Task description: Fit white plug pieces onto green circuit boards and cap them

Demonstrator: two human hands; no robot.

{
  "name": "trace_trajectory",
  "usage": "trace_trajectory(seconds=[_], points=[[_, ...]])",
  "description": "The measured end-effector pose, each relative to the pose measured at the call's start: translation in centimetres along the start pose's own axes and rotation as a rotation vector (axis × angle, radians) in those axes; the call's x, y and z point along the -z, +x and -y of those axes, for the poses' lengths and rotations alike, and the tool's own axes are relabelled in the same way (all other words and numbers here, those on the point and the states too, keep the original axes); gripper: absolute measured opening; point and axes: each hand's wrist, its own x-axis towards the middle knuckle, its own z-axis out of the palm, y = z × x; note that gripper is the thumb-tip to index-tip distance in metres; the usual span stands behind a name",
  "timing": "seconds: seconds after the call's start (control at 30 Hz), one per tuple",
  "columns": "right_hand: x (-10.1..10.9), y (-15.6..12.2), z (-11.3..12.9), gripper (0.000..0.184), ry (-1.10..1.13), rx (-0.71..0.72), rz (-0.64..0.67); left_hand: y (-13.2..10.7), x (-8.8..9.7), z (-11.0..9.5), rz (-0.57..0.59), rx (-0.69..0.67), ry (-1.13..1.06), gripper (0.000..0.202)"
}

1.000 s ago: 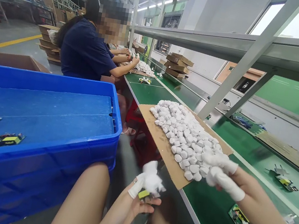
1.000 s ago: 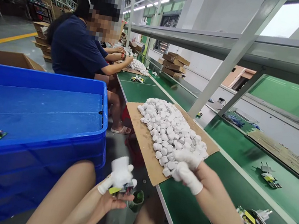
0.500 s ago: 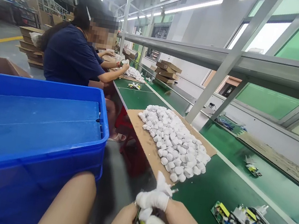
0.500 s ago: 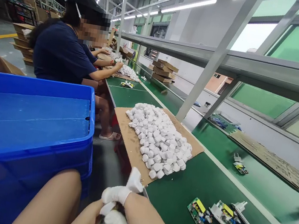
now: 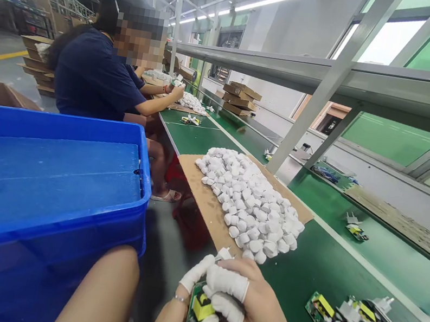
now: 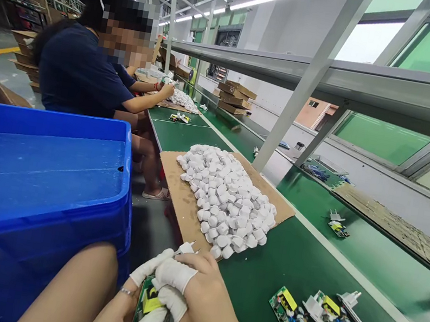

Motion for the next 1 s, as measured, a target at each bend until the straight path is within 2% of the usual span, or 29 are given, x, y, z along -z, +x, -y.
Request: trace_trajectory(seconds=[0.17, 0.23, 0.33, 0.4, 0.5, 0.57, 0.67, 0.8, 0.9, 1.0], points=[[-0.6, -0.2, -0.5, 0.036, -0.144, 0.166, -0.112, 0.0, 0.0, -0.6, 0.001, 0.046, -0.083, 0.052], [-0.6, -0.2, -0.5, 0.046, -0.204, 0.237, -0.114, 0.0, 0.1, -0.8, -0.008, 0.077, -0.126, 0.052], [-0.7, -0.4, -0.5, 0.057, -0.248, 0.263, -0.099, -0.2, 0.2, -0.9, -0.025, 0.109, -0.127, 0.051], [-0.8, -0.7, -0.6, 0.057, -0.206, 0.23, -0.055, -0.3, 0.2, -0.9, -0.033, 0.119, -0.161, 0.049], [-0.8, -1.1, -0.7, 0.044, -0.093, 0.062, 0.019, -0.2, -0.2, -0.8, -0.037, 0.108, -0.235, 0.045], [-0.7, -1.1, -0.7, 0.039, -0.034, -0.083, 0.027, 0.1, -0.5, -0.7, -0.071, 0.065, -0.27, 0.047], [-0.4, -0.8, -0.8, 0.044, 0.014, -0.196, 0.004, 0.7, -0.9, -0.7, -0.159, 0.052, -0.325, 0.053], [-0.9, -0.3, -1.5, 0.044, 0.045, -0.218, -0.019, 0.9, -1.2, -1.1, -0.164, 0.074, -0.447, 0.054], [-1.8, 0.0, -2.2, 0.039, 0.049, -0.217, -0.02, 0.8, -1.4, -1.8, -0.149, 0.052, -0.453, 0.053], [-2.5, 0.1, -2.6, 0.034, 0.036, -0.196, -0.03, 0.8, -1.2, -2.9, -0.189, -0.028, -0.415, 0.045]])
